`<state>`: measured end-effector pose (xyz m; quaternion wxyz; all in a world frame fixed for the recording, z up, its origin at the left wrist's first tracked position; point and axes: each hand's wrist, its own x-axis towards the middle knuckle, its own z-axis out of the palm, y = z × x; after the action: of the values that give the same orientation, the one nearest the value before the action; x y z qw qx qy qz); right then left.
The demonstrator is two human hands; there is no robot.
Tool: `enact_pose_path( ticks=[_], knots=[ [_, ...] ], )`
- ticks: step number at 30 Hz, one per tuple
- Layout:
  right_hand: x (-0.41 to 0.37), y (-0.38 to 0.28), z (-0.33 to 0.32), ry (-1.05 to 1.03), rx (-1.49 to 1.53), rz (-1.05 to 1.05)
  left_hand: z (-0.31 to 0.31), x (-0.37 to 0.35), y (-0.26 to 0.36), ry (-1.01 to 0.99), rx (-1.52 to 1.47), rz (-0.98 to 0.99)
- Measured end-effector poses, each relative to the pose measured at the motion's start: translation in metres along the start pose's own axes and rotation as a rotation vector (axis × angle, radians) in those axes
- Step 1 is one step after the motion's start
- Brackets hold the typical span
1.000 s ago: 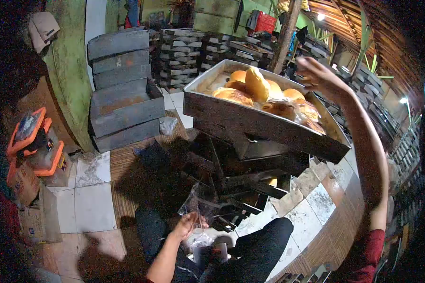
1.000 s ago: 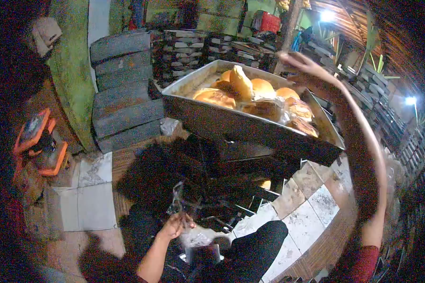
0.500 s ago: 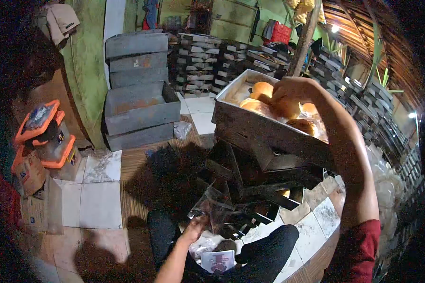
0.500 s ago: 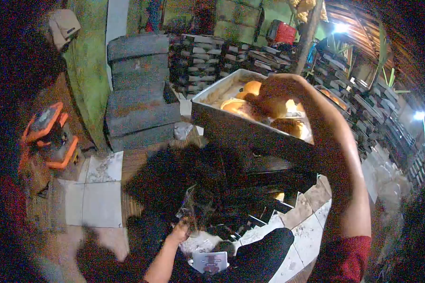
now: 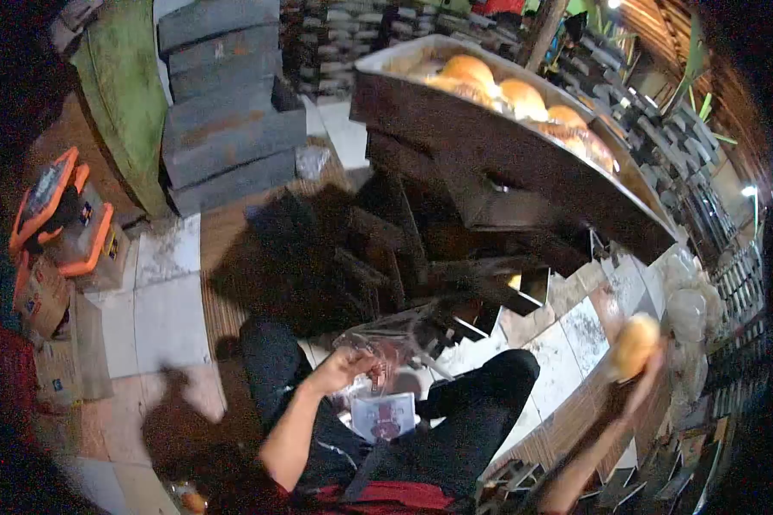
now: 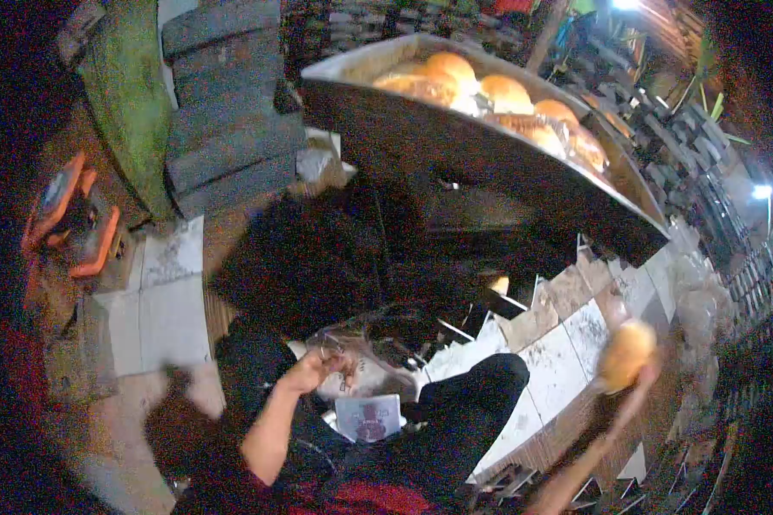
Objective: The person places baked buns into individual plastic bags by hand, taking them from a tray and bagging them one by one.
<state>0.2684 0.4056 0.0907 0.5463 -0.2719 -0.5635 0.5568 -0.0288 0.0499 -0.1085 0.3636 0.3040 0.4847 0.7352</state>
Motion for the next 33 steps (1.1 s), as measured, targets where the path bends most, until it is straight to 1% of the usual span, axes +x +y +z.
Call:
enact_pose_path(
  ticks=[1,2,3,4,5,7,8,9,10,11,12,13,15,16,17,19,20,21,23,24,25,26,27,28,29,30,31,32,33],
  knots=[
    [-0.039,0.037,-0.008,0.094,-0.086,0.033,0.001,-0.002,-0.005,0.006,0.057,0.001],
    [-0.08,0.047,0.026,0.119,0.064,0.187,-0.002,-0.003,-0.011,-0.054,0.045,-0.127],
    [-0.098,0.073,0.023,0.078,0.293,0.375,-0.004,-0.001,-0.014,-0.114,0.034,-0.249],
    [-0.113,0.091,0.031,0.116,0.418,0.472,0.004,0.0,-0.004,-0.158,0.031,-0.27],
    [-0.122,0.106,0.041,0.156,0.548,0.558,0.009,0.0,0.006,-0.168,0.265,-0.325],
    [-0.137,0.132,0.048,-0.048,0.751,0.659,0.021,0.001,0.019,-0.192,0.282,-0.395],
    [-0.145,0.129,0.062,-0.084,0.658,0.707,0.016,-0.001,0.008,-0.246,0.336,-0.362],
    [-0.153,0.122,0.08,-0.132,0.565,0.752,0.019,-0.002,0.01,-0.235,0.339,-0.366],
    [-0.162,0.116,0.098,-0.156,0.461,0.805,0.024,-0.004,0.014,-0.212,0.426,-0.381],
    [-0.175,0.111,0.108,-0.193,0.489,0.849,0.027,-0.008,0.015,-0.188,0.513,-0.399],
    [-0.187,0.114,0.111,-0.345,0.156,0.74,0.023,-0.013,0.004,-0.202,0.497,-0.328],
    [-0.2,0.116,0.112,-0.492,-0.176,0.613,0.023,-0.018,0.004,-0.182,0.492,-0.334],
    [-0.224,0.126,0.123,-0.583,-0.21,0.571,0.025,-0.031,0.003,-0.141,0.541,-0.106],
    [-0.229,0.134,0.123,-0.578,-0.214,0.69,0.026,-0.034,0.002,-0.048,0.506,-0.235],
    [-0.225,0.135,0.12,-0.562,-0.194,0.901,0.028,-0.036,-0.001,0.236,0.54,-0.233],
    [-0.216,0.129,0.124,-0.334,0.132,0.815,0.025,-0.04,0.009,0.746,0.867,-0.028],
    [-0.208,0.12,0.133,-0.225,0.257,0.754,0.019,-0.043,0.007,0.774,0.607,0.028],
    [-0.207,0.108,0.143,-0.129,0.207,0.561,0.028,-0.051,0.003,0.783,0.61,0.027],
    [-0.222,0.1,0.137,-0.269,0.006,0.477,0.085,-0.053,0.04,0.654,-0.209,0.018],
    [-0.24,0.091,0.141,-0.458,-0.043,0.404,0.094,-0.053,0.044,0.533,-0.239,0.038],
    [-0.257,0.092,0.134,-0.791,-0.125,0.195,0.092,-0.038,0.046,0.564,-0.214,0.103],
    [-0.271,0.093,0.131,-1.115,-0.21,-0.027,0.093,-0.031,0.054,0.529,-0.313,0.057],
    [-0.283,0.091,0.138,-1.206,-0.145,-0.157,0.1,-0.025,0.074,0.493,-0.414,0.013],
    [-0.281,0.095,0.137,-1.11,-0.047,-0.073,0.106,-0.025,0.072,0.393,-0.214,0.039],
    [-0.277,0.093,0.14,-0.974,0.002,0.126,0.115,-0.03,0.068,0.292,-0.011,0.067],
    [-0.267,0.079,0.151,-0.739,0.08,0.476,0.129,-0.04,0.06,0.169,0.186,0.132],
    [-0.255,0.059,0.166,-0.559,0.203,0.717,0.147,-0.05,0.05,0.099,-0.092,0.022],
    [-0.245,0.041,0.177,-0.52,0.227,0.801,0.144,-0.051,0.058,0.156,-0.162,-0.007],
    [-0.232,0.044,0.173,-1.007,-0.12,0.394,0.138,-0.051,0.066,0.212,-0.232,-0.037]
  ],
)
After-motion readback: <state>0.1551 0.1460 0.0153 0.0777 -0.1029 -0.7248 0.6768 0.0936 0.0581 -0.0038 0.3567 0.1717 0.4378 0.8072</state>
